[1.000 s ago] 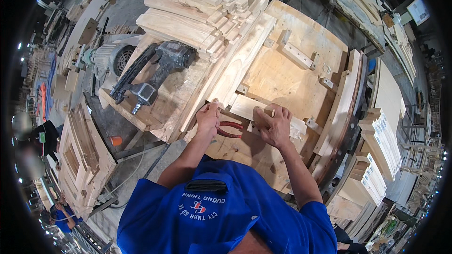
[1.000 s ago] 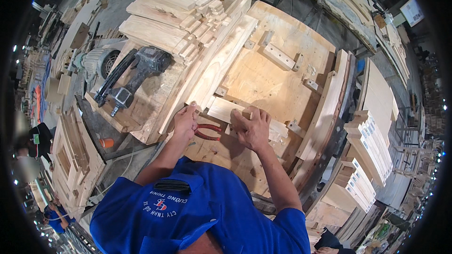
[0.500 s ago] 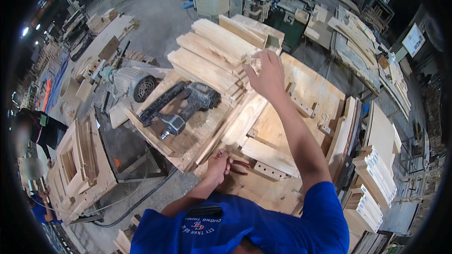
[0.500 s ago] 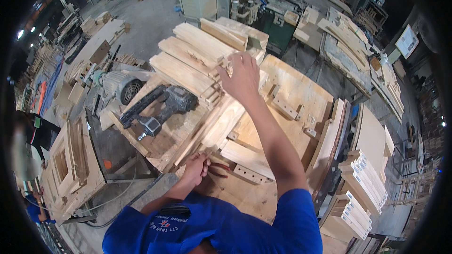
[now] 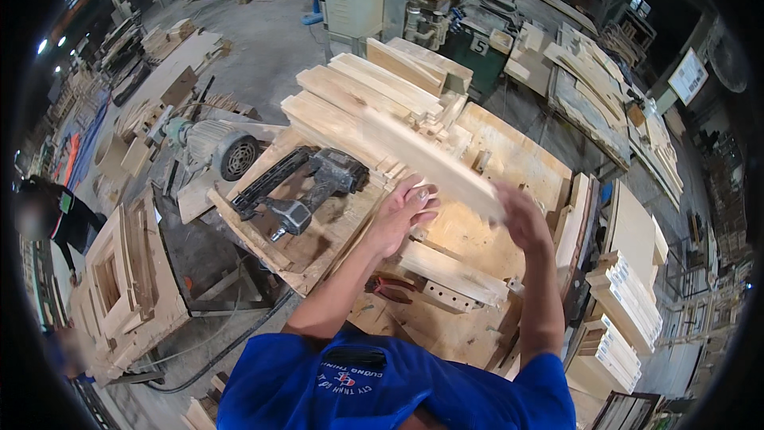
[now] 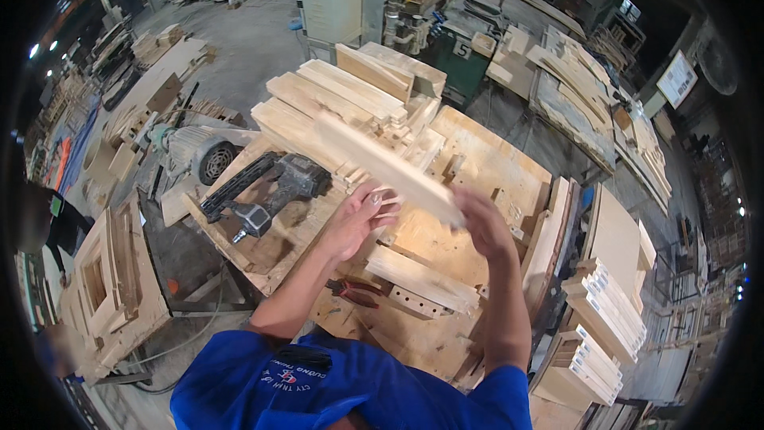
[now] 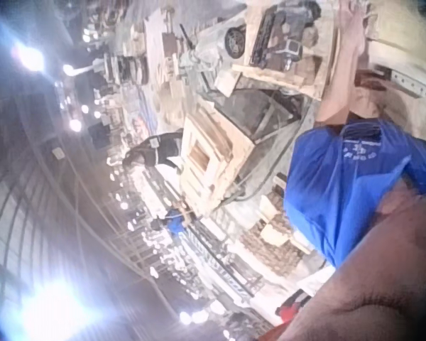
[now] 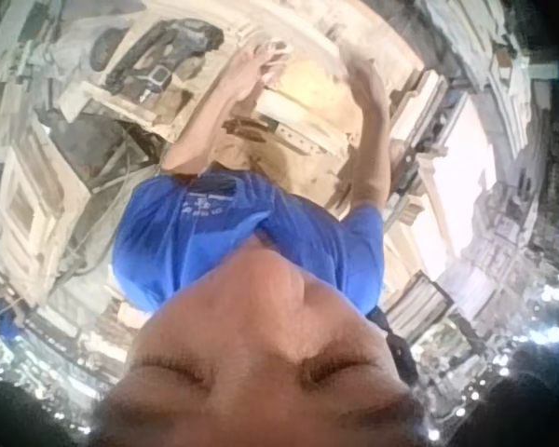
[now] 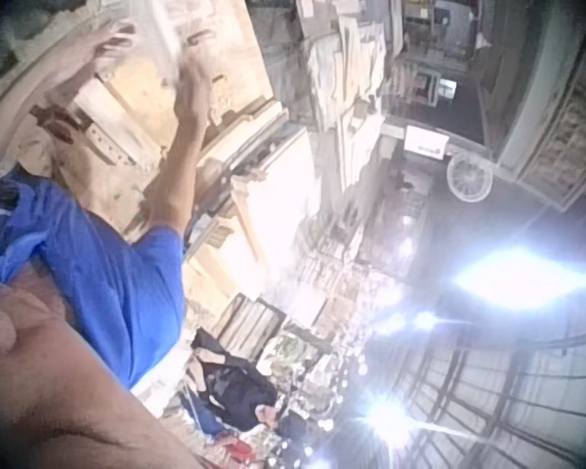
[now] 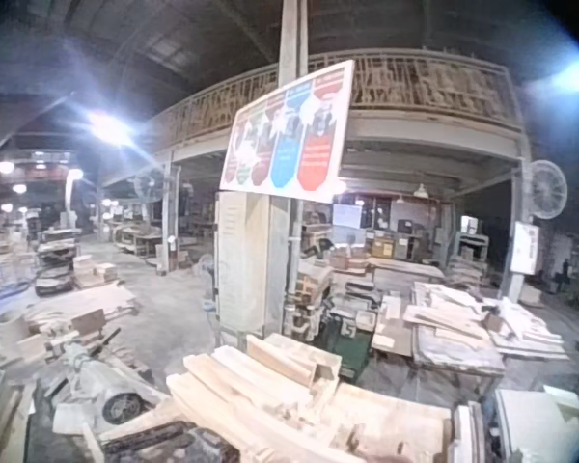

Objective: The person assembles wooden frames by hand, aligning pre-cut pieces on a workbench and securing them with a pneumatic nail gun. They repeatedly pick up components, fit them into a jig, and drive nails to fasten the joints. Completed frames are moved aside to a nearby table.

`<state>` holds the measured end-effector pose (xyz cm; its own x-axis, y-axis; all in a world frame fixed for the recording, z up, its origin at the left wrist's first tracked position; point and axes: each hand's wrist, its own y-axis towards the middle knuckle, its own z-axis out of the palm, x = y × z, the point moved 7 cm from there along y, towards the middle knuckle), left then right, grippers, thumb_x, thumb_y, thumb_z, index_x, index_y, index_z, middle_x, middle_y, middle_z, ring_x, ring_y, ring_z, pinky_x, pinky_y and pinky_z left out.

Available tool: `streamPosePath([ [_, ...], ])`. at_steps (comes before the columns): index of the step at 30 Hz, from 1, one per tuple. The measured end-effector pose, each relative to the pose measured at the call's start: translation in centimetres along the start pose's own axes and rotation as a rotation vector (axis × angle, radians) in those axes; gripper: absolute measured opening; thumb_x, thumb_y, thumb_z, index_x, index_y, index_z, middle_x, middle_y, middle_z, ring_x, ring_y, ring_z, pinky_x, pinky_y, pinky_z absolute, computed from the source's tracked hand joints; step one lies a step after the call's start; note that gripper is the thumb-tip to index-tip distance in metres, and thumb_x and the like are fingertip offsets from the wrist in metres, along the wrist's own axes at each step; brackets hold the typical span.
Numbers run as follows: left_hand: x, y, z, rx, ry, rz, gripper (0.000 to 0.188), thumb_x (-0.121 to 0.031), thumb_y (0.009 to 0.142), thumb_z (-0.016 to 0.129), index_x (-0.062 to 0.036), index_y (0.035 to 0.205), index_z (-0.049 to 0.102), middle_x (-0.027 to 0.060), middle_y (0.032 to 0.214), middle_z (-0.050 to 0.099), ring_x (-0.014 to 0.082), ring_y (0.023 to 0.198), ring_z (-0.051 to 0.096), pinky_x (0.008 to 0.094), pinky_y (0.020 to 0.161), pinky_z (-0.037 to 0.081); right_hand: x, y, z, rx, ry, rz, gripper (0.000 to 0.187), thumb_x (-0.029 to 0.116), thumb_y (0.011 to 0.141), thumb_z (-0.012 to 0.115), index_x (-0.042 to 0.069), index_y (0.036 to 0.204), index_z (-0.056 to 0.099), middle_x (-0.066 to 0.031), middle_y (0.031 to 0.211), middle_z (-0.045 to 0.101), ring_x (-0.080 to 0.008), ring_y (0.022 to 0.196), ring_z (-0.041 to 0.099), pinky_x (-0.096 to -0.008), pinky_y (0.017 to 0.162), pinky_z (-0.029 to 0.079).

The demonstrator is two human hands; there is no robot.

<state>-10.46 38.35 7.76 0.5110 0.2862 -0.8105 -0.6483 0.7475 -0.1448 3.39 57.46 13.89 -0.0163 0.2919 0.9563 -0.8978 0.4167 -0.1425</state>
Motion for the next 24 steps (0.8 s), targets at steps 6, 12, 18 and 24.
streamPosePath([
  [6,9.5,1.3,5.0,0.14,-0.049,-0.315,0.041,-0.029,0.096,0.082,0.0045,0.111,0.062,0.0113,0.095,0.07,0.0132,0.082,0.07,0.0247,0.068,0.063,-4.8,-12.3,-12.0,-0.411,-0.585,0.019,0.05,0.033,0.1,0.071,0.0,0.136,0.063,-0.0077,0.108,0.07,-0.0193,0.094,0.068,-0.032,0.076,0.053],
  [12,13.4,3.1,9.9,-0.01,-0.005,-0.332,0.035,-0.039,0.096,0.081,-0.008,0.099,0.065,0.0038,0.088,0.069,0.0101,0.074,0.065,0.0316,0.075,0.064,-1.1,-9.6,-4.2,-0.437,-1.552,-0.275,0.075,0.027,0.084,0.084,0.008,0.15,0.054,-0.0157,0.135,0.059,-0.0356,0.122,0.057,-0.049,0.108,0.04],
  [18,12.4,10.0,7.9,0.203,0.851,0.146,0.049,-0.038,0.098,0.078,0.0004,0.127,0.067,0.0133,0.116,0.073,0.0254,0.107,0.071,0.0395,0.098,0.057,-1.7,-2.4,-12.4,-0.415,-1.505,-0.319,0.083,0.024,0.08,0.086,0.012,0.154,0.051,-0.0153,0.137,0.055,-0.0365,0.125,0.054,-0.0513,0.111,0.037],
  [24,10.3,14.0,3.1,0.191,1.893,0.522,0.067,-0.02,0.095,0.069,0.0049,0.153,0.044,0.026,0.165,0.035,0.0466,0.154,0.03,0.0538,0.129,0.02,-2.6,6.3,-21.2,-0.4,-1.565,-0.261,0.074,0.018,0.08,0.082,0.018,0.15,0.058,-0.0147,0.136,0.058,-0.0358,0.127,0.053,-0.0521,0.114,0.036],
])
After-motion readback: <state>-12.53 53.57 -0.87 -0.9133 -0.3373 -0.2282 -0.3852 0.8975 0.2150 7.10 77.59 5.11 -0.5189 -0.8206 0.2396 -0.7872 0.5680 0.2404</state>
